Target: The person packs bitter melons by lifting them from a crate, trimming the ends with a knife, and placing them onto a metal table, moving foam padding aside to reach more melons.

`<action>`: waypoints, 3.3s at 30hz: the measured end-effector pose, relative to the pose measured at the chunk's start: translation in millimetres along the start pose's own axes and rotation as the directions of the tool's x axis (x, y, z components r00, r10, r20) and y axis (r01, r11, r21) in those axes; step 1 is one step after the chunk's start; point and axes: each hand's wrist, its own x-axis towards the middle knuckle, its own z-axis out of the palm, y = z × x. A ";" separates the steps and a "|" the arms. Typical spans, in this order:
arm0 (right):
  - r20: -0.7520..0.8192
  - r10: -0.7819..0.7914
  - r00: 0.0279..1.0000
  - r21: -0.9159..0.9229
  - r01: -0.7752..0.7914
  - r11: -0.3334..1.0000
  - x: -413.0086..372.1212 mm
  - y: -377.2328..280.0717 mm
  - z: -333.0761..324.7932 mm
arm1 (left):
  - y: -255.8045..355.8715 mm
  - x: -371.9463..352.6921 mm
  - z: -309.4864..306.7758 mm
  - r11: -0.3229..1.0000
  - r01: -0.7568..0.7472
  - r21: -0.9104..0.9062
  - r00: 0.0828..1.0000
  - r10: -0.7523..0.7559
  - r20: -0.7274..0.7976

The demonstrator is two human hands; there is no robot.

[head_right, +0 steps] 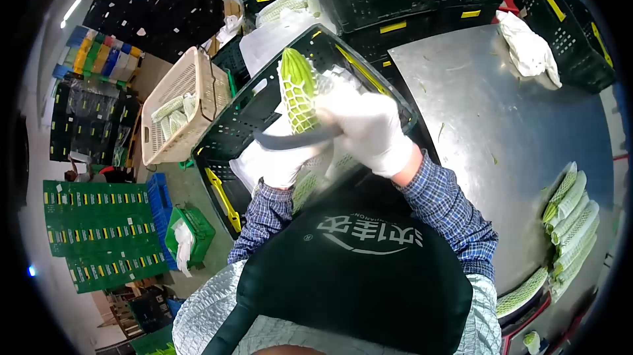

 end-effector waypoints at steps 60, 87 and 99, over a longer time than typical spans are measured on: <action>0.472 -0.144 0.870 -0.271 0.298 0.915 -37.9 -41.4 28.9 | -188.9 1.3 -32.4 0.957 -0.228 0.181 0.780 0.291 -0.554; 0.238 0.521 0.820 0.628 -0.539 0.561 -50.5 -28.2 25.9 | -124.7 8.3 -55.1 0.660 -0.211 0.721 0.654 0.643 -0.397; 0.170 0.530 0.831 0.557 -0.524 0.644 -37.6 -10.4 10.1 | -95.8 -7.7 -5.0 0.777 -0.232 0.586 0.756 0.523 -0.394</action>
